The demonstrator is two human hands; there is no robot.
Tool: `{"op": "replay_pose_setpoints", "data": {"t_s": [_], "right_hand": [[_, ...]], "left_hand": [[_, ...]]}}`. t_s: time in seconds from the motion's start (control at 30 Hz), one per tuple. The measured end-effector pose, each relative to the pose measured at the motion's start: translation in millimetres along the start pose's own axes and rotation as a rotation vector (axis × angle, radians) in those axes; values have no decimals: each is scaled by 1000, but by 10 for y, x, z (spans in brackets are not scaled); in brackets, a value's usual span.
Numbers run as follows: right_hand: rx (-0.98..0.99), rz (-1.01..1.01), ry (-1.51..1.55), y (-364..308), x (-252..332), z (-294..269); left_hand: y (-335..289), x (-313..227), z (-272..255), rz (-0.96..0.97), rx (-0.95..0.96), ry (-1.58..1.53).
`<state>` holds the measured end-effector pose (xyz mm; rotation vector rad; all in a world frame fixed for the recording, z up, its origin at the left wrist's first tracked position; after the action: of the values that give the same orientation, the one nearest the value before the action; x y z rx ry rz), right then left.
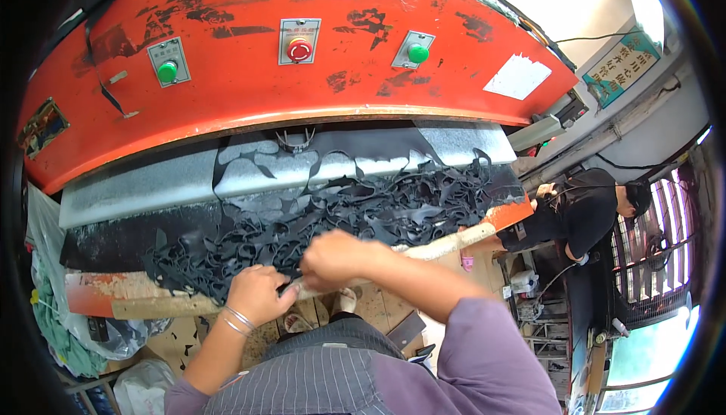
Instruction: The recorder uses a hydraulic die cutting machine to cut out specific shoe component shapes from a sheet of black leather material.
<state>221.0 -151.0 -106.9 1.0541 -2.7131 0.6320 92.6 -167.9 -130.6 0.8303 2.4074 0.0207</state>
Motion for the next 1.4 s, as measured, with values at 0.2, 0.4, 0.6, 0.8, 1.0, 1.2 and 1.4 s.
{"op": "replay_pose_setpoints", "data": {"t_s": [0.2, 0.4, 0.6, 0.8, 1.0, 1.2, 1.4], "right_hand": [[-608, -338, -699, 1178, -1435, -1112], [-211, -653, -658, 1769, -1948, -1237], [-684, -101, -410, 851, -2682, -1922], [-841, 462, 177, 67, -3195, -995], [-968, 603, 312, -202, -3272, -692], [-893, 360, 105, -460, -3149, -448], [-881, 343, 149, -441, -3199, -362]], "left_hand": [[1347, 321, -204, -123, -165, -162], [1948, 707, 219, -90, -155, 186], [2302, 660, 209, -281, 6, 161], [2570, 555, 660, -286, -217, -272], [2625, 525, 747, -165, -234, -202], [2633, 489, 732, -109, -185, -37], [2633, 517, 769, -120, -148, -61]]}}
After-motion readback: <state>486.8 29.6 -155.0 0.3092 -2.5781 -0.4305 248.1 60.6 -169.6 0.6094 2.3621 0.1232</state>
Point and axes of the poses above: each hand's wrist, its own y-axis towards the middle knuckle, its own z-axis out of the palm, x = y × z, the point moved 6 cm from there along y, towards the middle knuckle, and after that the axes turned 6 degrees about -x, right-handed, at the moved point
